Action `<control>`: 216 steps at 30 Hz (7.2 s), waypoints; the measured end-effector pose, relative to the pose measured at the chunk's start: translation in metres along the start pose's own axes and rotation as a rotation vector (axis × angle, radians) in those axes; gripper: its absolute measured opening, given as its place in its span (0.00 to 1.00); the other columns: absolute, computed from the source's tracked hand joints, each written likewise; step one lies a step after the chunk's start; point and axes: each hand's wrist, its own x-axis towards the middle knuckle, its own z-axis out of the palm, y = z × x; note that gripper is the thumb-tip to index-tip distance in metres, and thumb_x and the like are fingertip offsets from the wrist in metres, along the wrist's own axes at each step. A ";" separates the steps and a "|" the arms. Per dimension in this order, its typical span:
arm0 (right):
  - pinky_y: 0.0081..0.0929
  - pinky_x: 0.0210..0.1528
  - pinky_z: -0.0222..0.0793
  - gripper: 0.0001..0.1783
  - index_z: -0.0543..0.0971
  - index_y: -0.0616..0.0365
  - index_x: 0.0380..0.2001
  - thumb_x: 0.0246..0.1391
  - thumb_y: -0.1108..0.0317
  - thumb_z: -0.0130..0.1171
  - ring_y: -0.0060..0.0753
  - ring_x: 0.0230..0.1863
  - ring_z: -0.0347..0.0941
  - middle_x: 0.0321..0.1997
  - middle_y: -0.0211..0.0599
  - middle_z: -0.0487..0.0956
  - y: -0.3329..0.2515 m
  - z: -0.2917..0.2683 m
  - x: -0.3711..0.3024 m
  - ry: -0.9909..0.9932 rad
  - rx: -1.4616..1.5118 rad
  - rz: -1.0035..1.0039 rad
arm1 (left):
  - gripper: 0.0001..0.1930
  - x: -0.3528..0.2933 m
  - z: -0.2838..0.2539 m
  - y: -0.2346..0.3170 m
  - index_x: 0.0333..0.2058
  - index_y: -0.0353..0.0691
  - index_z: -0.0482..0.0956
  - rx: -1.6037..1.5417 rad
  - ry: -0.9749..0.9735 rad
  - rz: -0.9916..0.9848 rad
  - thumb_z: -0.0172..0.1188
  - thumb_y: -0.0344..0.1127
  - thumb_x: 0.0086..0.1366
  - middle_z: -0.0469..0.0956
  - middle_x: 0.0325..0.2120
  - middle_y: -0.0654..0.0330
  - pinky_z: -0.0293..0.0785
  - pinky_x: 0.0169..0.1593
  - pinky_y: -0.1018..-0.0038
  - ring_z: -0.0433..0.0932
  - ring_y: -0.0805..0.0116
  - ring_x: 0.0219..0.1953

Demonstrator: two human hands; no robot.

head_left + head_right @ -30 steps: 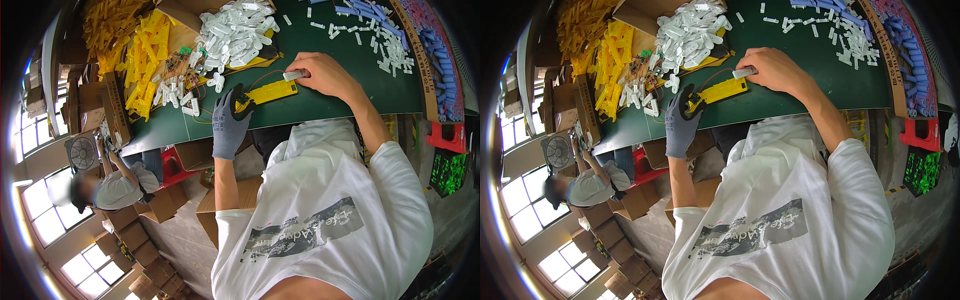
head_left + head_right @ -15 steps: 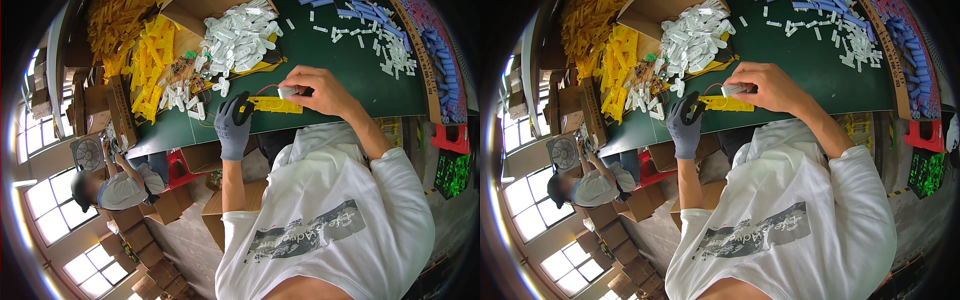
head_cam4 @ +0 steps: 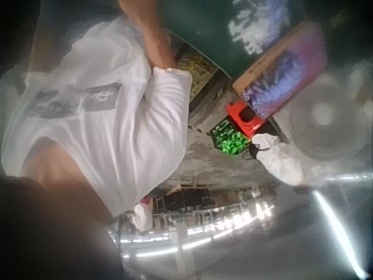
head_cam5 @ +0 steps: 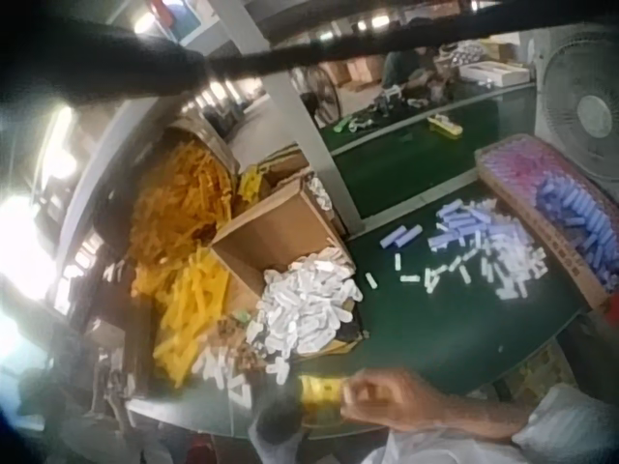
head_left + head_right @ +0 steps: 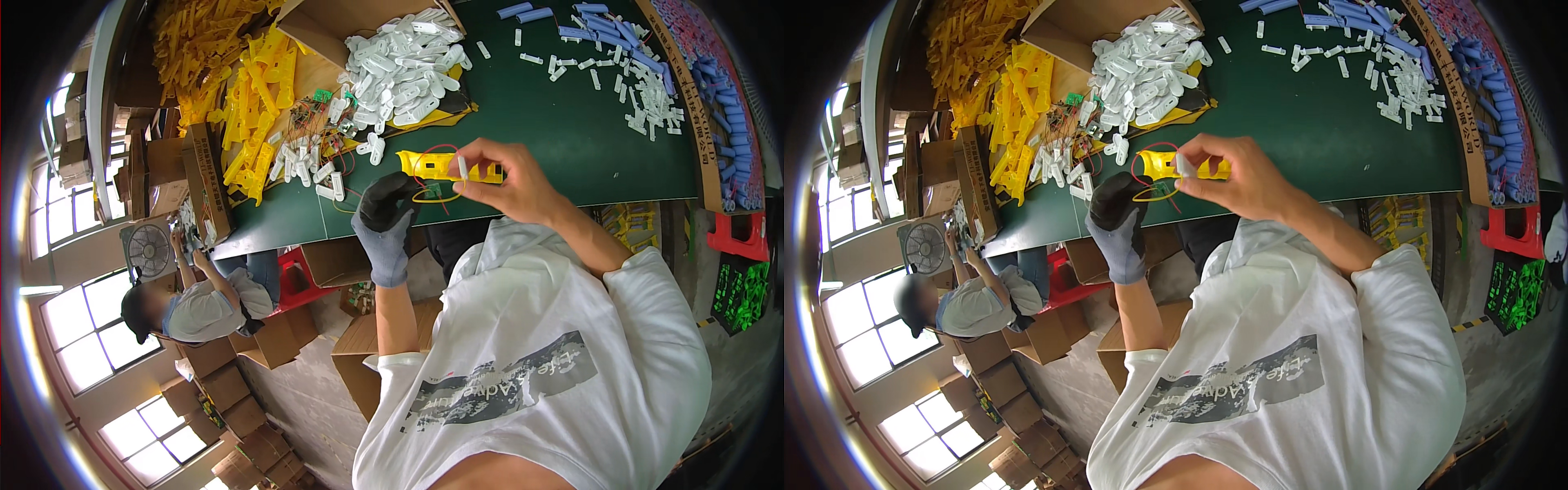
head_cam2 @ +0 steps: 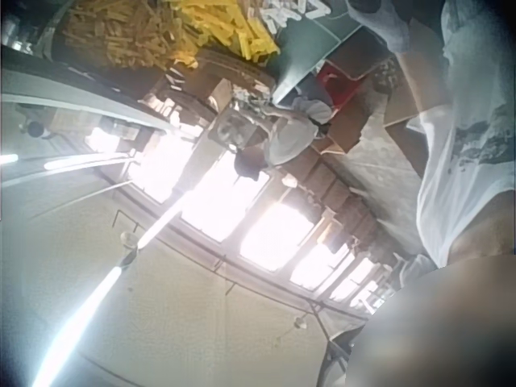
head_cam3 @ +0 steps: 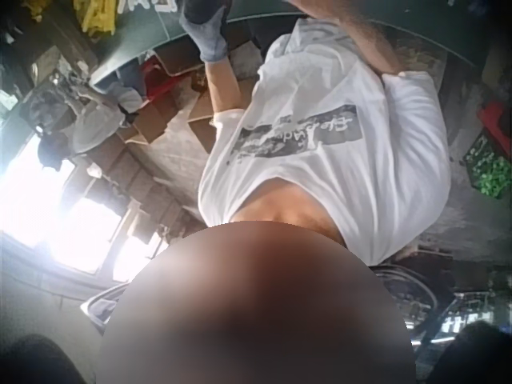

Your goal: The recorder is assembling small electronic components, specifically placing batteries into yellow plastic housings and attaching circuit boards.

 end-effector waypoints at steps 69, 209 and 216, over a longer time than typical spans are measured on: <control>0.29 0.43 0.72 0.13 0.83 0.61 0.34 0.44 0.67 0.71 0.33 0.40 0.73 0.39 0.31 0.81 0.031 -0.015 -0.019 0.162 -0.456 -0.176 | 0.30 0.092 -0.006 0.006 0.54 0.43 0.73 1.063 -0.871 0.140 0.68 0.34 0.49 0.75 0.51 0.54 0.67 0.58 0.63 0.71 0.52 0.54; 0.30 0.50 0.70 0.16 0.81 0.60 0.44 0.51 0.67 0.62 0.41 0.46 0.77 0.43 0.40 0.80 -0.015 -0.085 0.056 -0.251 -0.361 -0.032 | 0.23 0.056 0.043 -0.035 0.48 0.42 0.78 0.835 -0.582 0.575 0.67 0.44 0.55 0.78 0.44 0.56 0.72 0.51 0.64 0.76 0.56 0.47; 0.36 0.41 0.73 0.07 0.82 0.56 0.33 0.51 0.66 0.61 0.42 0.37 0.77 0.34 0.36 0.78 0.039 -0.019 0.126 -0.393 -0.950 -0.524 | 0.28 0.045 0.039 -0.053 0.51 0.40 0.75 0.929 -0.618 0.536 0.64 0.51 0.56 0.75 0.48 0.54 0.67 0.58 0.63 0.72 0.56 0.52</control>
